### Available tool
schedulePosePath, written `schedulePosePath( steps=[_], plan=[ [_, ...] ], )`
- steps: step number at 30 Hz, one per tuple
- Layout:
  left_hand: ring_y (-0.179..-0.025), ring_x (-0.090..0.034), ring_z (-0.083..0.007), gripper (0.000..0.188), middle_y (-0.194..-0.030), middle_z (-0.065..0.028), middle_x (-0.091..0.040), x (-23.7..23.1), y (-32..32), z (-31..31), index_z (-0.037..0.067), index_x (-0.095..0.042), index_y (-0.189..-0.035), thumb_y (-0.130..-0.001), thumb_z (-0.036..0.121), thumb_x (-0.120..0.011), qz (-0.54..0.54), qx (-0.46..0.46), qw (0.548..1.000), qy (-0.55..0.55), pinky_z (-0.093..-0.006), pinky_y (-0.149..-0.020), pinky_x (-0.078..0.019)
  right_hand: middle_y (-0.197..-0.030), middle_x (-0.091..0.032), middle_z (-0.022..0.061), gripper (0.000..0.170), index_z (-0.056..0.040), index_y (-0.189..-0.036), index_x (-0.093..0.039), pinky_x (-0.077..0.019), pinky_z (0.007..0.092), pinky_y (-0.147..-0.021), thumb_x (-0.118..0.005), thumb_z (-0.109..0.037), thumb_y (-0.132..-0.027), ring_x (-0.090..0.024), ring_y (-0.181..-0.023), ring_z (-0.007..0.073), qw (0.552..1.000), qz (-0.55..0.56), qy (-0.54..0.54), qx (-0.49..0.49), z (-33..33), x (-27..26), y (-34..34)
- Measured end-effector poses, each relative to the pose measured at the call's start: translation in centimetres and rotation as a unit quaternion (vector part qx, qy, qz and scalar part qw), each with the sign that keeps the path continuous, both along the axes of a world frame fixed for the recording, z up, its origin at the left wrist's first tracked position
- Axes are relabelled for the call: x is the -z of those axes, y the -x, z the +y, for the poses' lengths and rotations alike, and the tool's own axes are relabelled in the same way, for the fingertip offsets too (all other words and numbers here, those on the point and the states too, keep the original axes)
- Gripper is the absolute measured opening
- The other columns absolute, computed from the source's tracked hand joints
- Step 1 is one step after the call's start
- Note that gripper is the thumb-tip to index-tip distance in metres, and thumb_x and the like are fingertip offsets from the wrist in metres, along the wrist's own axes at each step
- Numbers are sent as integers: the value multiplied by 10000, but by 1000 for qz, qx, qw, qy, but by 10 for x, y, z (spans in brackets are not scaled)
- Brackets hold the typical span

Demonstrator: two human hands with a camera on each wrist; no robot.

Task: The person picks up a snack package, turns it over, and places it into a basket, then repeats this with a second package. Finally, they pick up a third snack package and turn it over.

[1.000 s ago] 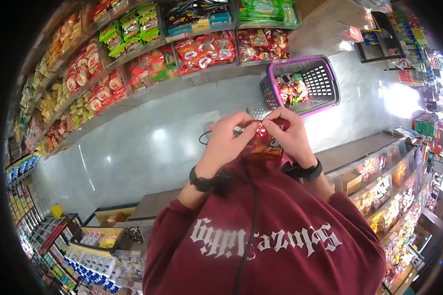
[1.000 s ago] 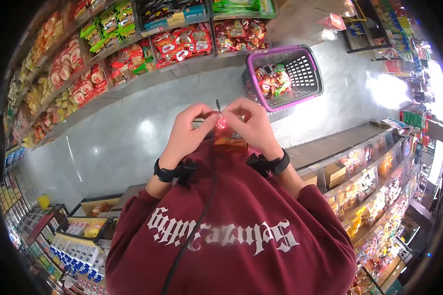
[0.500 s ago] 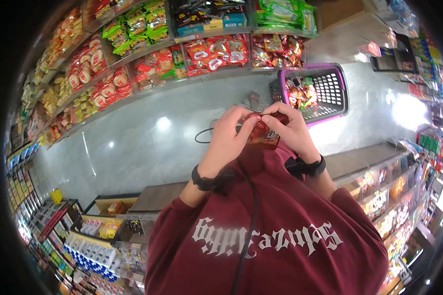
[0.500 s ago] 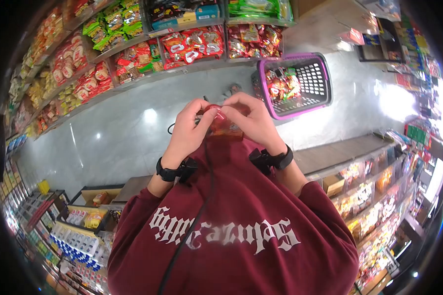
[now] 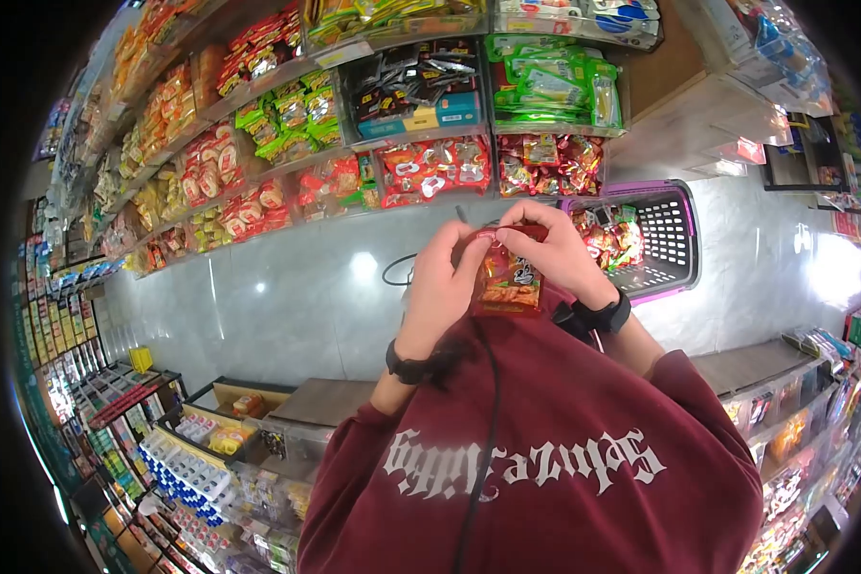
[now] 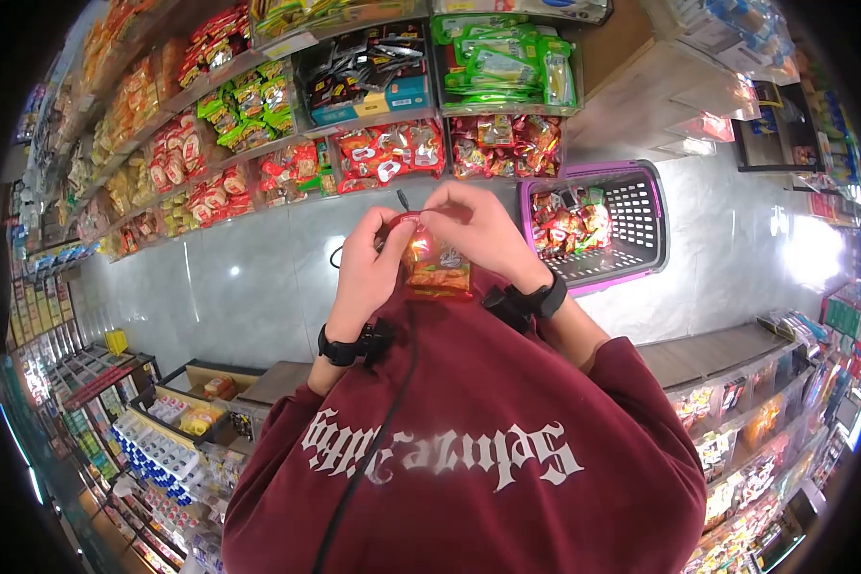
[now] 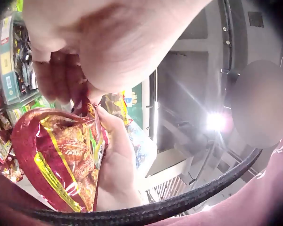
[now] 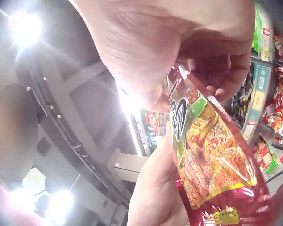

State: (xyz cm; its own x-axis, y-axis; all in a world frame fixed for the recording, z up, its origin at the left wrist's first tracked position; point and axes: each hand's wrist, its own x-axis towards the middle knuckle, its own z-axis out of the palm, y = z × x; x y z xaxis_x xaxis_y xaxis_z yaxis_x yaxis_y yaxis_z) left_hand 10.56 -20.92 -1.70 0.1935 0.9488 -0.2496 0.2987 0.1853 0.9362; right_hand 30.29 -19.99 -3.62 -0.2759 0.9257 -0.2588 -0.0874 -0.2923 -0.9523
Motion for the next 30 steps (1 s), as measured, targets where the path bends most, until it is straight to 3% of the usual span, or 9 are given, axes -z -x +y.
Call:
schedulePosePath(
  steps=[5, 8, 14, 18, 24, 27, 30],
  plan=[
    [-764, -563, -53, 128, -829, -13, -644, 8, -17, 12, 24, -616, -1004, -1019, 138, -671, 1, 62, 996, -69, -252, -674, -461, -946, -703, 37, 109, 1, -996, -643, -559, 271, -752, -687, -98, -985, -681, -851, 87, 999, -13, -10, 40, -2, 1, -19],
    [-767, -572, -60, 132, -830, -14, -647, -4, -26, 20, 27, -621, -996, -1004, 141, -688, -18, 99, 995, -20, -253, -689, -473, -937, -705, 49, 117, -3, -989, -643, -562, 269, -736, -693, -108, -982, -687, -815, 96, 996, -28, -31, 85, -9, 8, -25],
    [-860, -644, -155, 239, -978, -73, -677, 11, -17, 21, 20, -598, -1094, -951, 156, -732, -4, 162, 977, -136, -313, -798, -514, -929, -705, 33, 123, -7, -1001, -656, -537, 239, -694, -705, -116, -974, -661, -785, 71, 987, 3, -5, 162, -24, 5, -11],
    [-897, -654, -177, 280, -986, -84, -668, 10, 13, 14, 18, -600, -1143, -949, 171, -731, -47, 152, 984, -75, -333, -826, -520, -926, -705, 24, 124, -11, -1014, -664, -524, 228, -693, -714, -114, -969, -650, -789, 58, 981, -20, -24, 193, -33, 5, 17],
    [-853, -630, -110, 231, -971, -40, -665, 20, 85, -13, 13, -620, -1122, -969, 156, -718, -22, 130, 991, -30, -289, -780, -513, -976, -701, 23, 164, -18, -1068, -669, -518, 229, -741, -728, -131, -965, -634, -832, 54, 989, -42, 16, 141, -47, 6, 78],
    [-841, -643, -135, 180, -944, -51, -688, 46, 117, -35, 32, -644, -1077, -965, 151, -720, -150, 64, 984, 69, -296, -787, -514, -1015, -703, 26, 250, -12, -1150, -649, -522, 247, -781, -738, -150, -962, -630, -872, 62, 988, -96, 52, 108, -61, -3, 114],
    [-850, -611, -75, 180, -928, -14, -675, 58, 140, -52, 40, -651, -1077, -976, 171, -723, -225, 31, 968, 106, -260, -772, -502, -1097, -703, 34, 407, -7, -1290, -604, -532, 280, -849, -762, -162, -948, -633, -957, 79, 986, -130, 68, 74, -85, 3, 136]
  ],
)
